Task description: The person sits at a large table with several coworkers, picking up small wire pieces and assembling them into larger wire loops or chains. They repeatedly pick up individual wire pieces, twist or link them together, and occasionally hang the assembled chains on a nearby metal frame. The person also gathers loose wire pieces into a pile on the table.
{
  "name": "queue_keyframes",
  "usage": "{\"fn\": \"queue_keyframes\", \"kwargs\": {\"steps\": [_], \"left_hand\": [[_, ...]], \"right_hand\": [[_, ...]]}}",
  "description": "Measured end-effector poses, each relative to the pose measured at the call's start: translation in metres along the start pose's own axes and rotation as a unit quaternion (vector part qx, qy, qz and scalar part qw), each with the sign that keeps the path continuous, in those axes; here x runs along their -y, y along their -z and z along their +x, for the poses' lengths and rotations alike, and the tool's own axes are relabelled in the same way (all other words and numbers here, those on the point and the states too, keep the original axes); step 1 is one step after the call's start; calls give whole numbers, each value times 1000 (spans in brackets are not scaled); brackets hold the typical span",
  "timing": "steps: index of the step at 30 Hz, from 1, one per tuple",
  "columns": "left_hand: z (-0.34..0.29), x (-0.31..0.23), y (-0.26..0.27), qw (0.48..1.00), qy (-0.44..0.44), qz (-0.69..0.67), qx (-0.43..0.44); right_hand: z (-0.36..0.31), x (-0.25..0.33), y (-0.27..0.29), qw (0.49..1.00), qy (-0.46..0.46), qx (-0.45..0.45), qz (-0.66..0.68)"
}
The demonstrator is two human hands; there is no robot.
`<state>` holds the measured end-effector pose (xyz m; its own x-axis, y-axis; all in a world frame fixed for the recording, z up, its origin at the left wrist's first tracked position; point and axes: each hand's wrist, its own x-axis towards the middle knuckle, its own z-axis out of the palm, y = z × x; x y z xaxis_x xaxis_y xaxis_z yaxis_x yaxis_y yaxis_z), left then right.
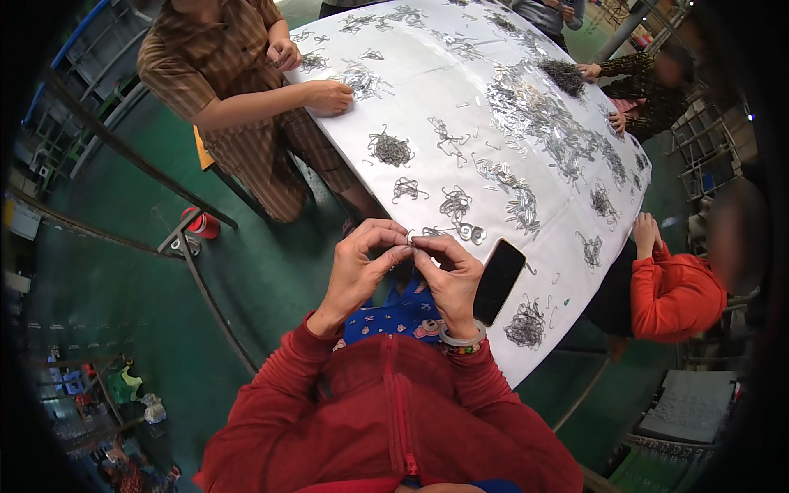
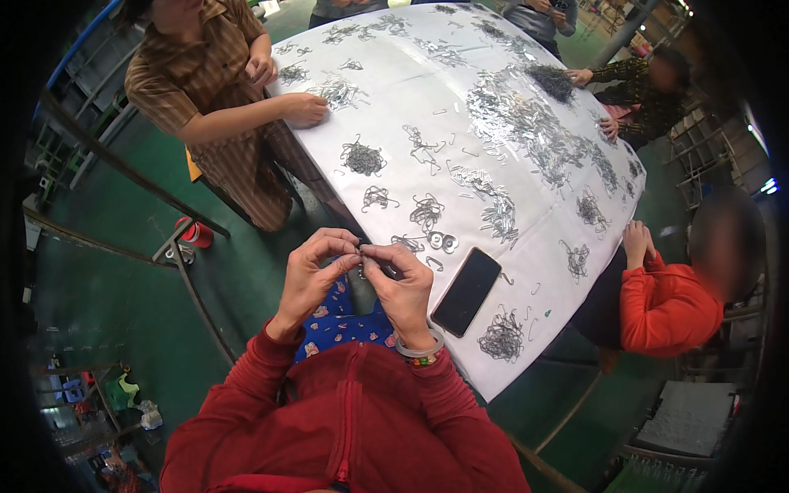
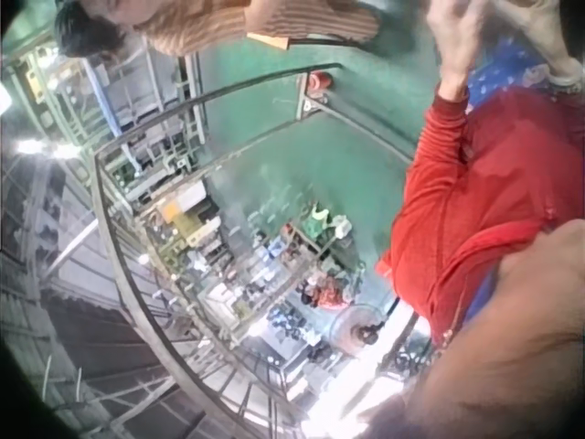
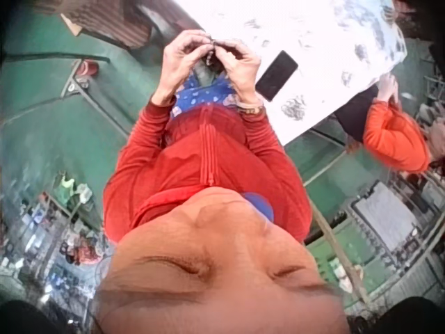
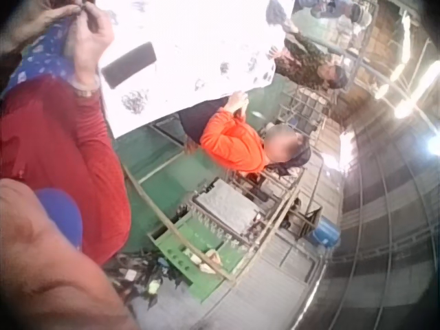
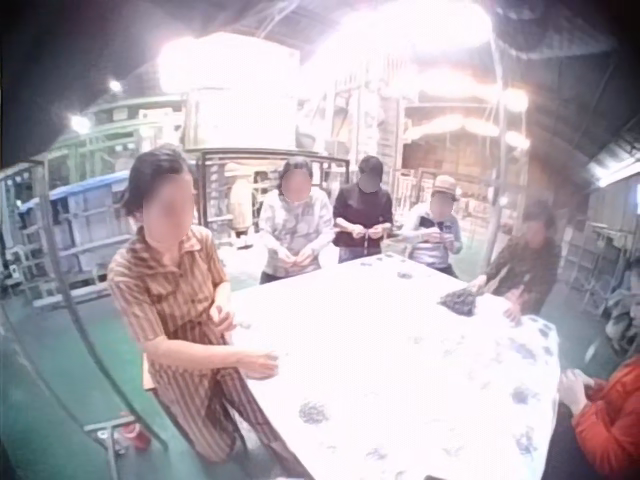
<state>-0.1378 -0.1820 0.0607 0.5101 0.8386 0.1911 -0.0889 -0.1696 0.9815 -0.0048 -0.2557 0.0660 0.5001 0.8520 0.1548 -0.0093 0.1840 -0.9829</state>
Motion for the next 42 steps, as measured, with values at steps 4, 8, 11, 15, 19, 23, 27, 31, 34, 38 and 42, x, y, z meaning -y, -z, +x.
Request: {"fn": "queue_keyframes", "kwargs": {"steps": [4,8,11,15,19,23,27,31,34,38,42], "left_hand": [[1,3,-16,992,33,-114,-36],[7,4,-26,992,-5,-111,-59],[10,3,-27,991,-17,-99,-83],[8,2,-23,995,17,-60,-83],[8,-1,-18,997,39,-7,-68],[8,-3,-15,994,48,-47,-83],[6,4,-13,996,20,-55,-72],[4,15,-11,998,-14,-31,-43],[2,18,-10,999,9,2,-34],[2,15,-10,1000,4,18,-19],[3,11,-9,999,-8,34,-24]], "right_hand": [[10,1,4,997,65,7,-52],[17,1,12,988,107,33,-102],[31,-7,39,986,88,3,-138],[121,-48,123,929,153,-23,-335],[175,-119,165,767,156,79,-618],[172,-142,170,771,198,75,-601],[169,-113,153,820,162,79,-543],[136,-66,107,962,26,70,-264],[93,-29,66,992,-39,103,-56],[51,12,32,988,4,146,-49],[39,28,21,979,81,140,-123]]}}
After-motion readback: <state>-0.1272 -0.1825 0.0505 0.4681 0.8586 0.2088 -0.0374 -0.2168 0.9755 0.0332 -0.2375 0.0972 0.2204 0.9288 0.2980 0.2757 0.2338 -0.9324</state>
